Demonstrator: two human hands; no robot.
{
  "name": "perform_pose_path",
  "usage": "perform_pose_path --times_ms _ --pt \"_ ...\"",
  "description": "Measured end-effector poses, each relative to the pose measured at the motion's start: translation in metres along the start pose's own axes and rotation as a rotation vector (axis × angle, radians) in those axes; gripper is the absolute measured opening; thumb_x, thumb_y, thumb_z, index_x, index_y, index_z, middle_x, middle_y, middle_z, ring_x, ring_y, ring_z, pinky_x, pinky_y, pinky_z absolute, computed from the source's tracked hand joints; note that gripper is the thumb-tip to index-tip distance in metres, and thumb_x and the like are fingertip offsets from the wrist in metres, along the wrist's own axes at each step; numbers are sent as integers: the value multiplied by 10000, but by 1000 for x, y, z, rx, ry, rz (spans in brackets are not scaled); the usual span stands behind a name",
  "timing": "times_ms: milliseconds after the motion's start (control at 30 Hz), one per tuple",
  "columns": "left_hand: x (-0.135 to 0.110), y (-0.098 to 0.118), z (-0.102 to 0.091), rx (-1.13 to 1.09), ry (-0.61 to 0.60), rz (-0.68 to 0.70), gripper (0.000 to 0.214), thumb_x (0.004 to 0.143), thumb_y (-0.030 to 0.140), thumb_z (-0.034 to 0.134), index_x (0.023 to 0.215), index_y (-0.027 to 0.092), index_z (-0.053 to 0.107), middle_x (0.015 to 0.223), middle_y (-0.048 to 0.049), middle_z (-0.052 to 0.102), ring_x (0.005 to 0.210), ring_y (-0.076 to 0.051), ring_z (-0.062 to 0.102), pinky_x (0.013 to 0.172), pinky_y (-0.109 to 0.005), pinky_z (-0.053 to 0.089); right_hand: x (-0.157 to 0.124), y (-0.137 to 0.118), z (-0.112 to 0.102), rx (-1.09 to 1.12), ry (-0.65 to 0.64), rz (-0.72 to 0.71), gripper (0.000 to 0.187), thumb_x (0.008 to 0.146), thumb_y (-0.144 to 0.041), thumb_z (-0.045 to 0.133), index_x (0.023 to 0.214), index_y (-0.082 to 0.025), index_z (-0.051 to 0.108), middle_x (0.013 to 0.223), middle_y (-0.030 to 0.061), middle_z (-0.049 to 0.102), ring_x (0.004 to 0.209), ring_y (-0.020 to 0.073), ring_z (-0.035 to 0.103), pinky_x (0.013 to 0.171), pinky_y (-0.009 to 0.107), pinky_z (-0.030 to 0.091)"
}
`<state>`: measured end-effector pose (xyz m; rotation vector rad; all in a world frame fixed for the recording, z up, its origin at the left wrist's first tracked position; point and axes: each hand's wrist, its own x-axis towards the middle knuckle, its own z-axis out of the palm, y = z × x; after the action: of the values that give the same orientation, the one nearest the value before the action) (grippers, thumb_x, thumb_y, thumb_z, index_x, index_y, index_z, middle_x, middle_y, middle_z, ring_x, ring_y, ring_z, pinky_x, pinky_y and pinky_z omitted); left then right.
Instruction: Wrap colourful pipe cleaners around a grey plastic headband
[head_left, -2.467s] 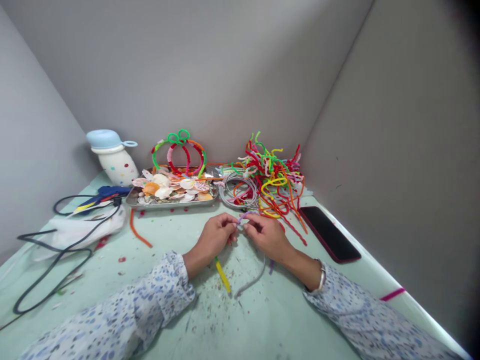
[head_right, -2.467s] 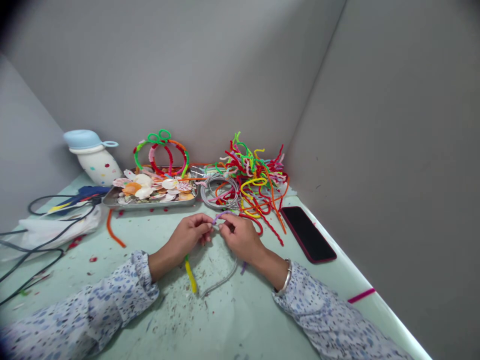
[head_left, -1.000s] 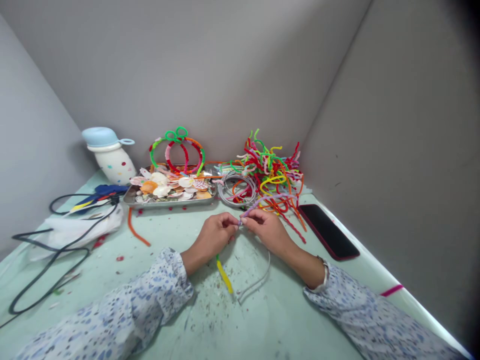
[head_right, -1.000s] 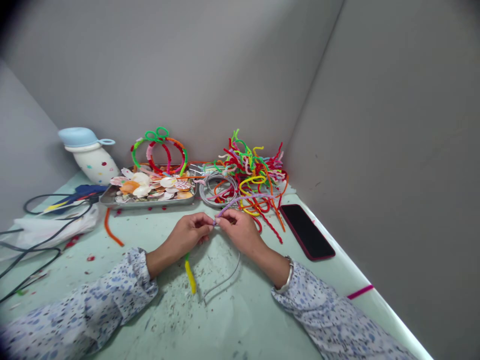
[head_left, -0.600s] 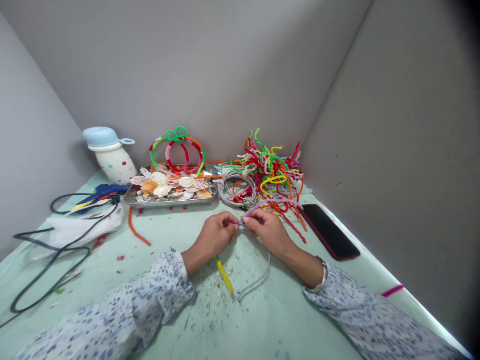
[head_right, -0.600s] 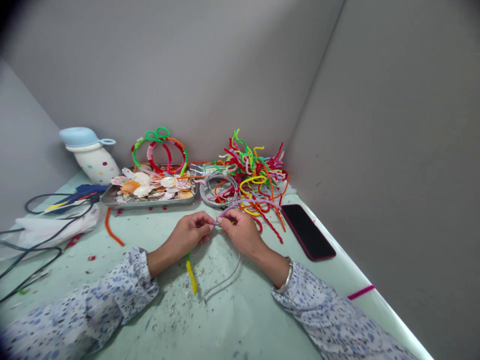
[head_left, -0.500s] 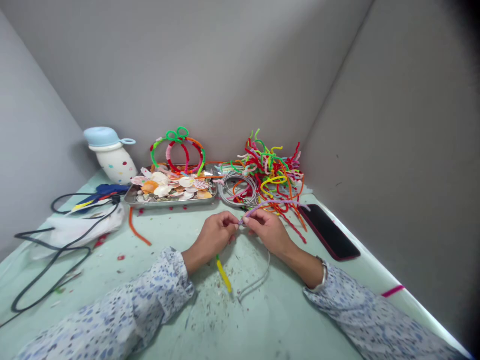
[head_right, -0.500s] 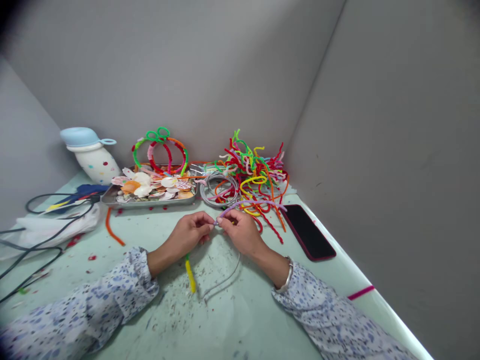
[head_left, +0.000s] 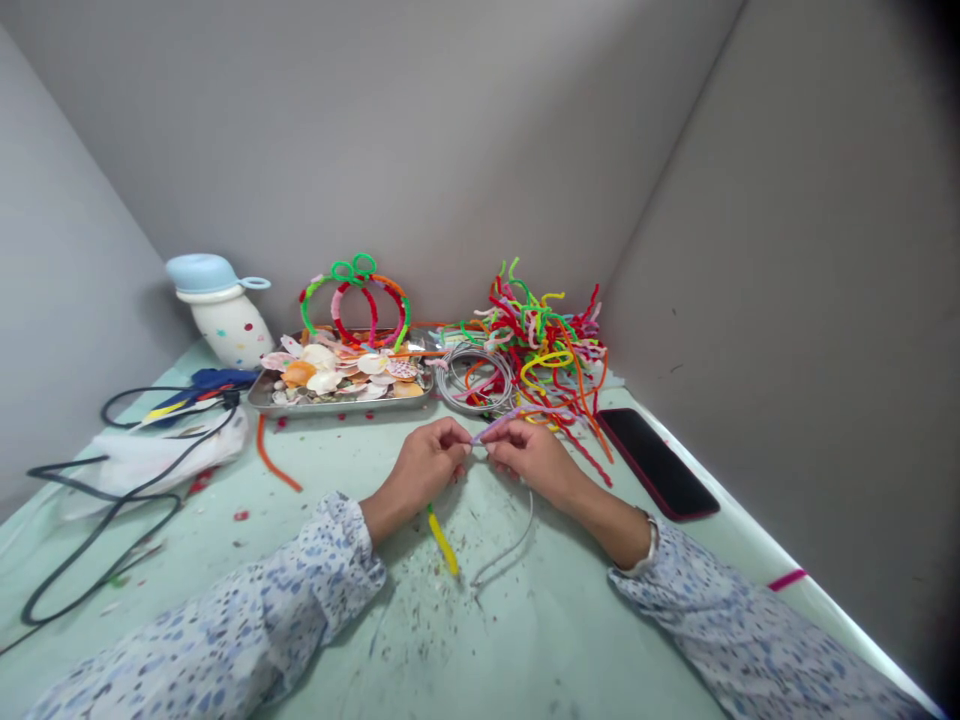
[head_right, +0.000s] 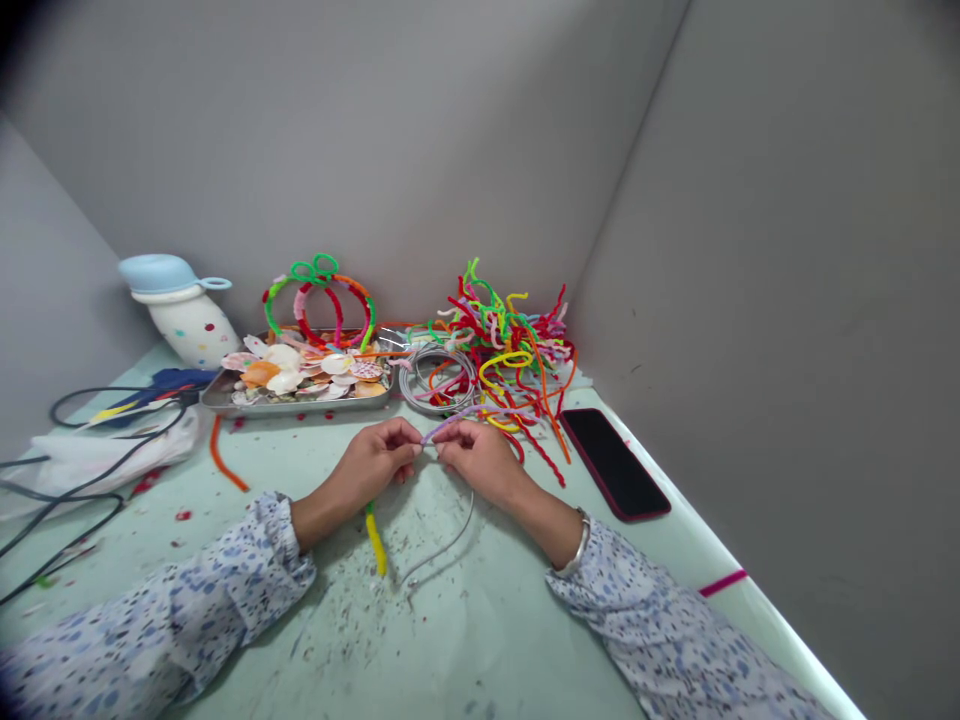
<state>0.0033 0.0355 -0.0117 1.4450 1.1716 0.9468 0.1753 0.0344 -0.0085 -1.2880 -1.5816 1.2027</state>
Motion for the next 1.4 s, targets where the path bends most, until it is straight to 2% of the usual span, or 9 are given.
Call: perform_pose_path --times_ms 200,433,600,933,1167,1400 --pt "-1 0 0 -23 -47 37 117 735 259 586 791 156 583 508 40 548 442 -89 480 455 -199 380 1 1 0 38 -21 15 210 745 -206 552 916 -136 652 606 -7 602 499 94 515 489 215 390" --pt "1 0 0 -5 -43 13 147 695 233 638 801 138 598 549 22 579 472 -86 492 473 -197 391 -1 -2 -1 48 -38 12 182 756 -200 527 875 -141 651 469 -64 475 417 73 401 425 195 303" --pt "1 -2 -2 -15 -58 26 115 702 220 626 785 145 599 535 18 589 458 -86 487 467 -195 383 -1 0 -1 -8 -18 52 156 750 -194 535 819 -142 666 457 -56 474 402 75 393 401 199 288" --pt "0 2 -2 -74 -69 -16 100 680 197 629 752 146 581 521 8 604 458 -100 525 487 -212 422 1 1 -1 80 -72 75 195 739 -180 525 858 -141 675 448 -61 464 390 71 368 396 193 279" --pt "-1 1 0 -81 -48 14 149 683 221 641 804 140 609 529 15 599 456 -92 505 478 -206 401 0 -6 -2 139 -65 103 169 720 -185 517 814 -156 655 445 -72 442 388 71 363 393 193 267" --pt "0 -2 -2 -90 -58 2 117 685 230 649 765 150 620 558 -3 623 504 -106 547 524 -219 436 -1 -8 -2 171 -115 98 150 688 -179 523 738 -161 663 436 -74 425 387 72 339 402 205 264"
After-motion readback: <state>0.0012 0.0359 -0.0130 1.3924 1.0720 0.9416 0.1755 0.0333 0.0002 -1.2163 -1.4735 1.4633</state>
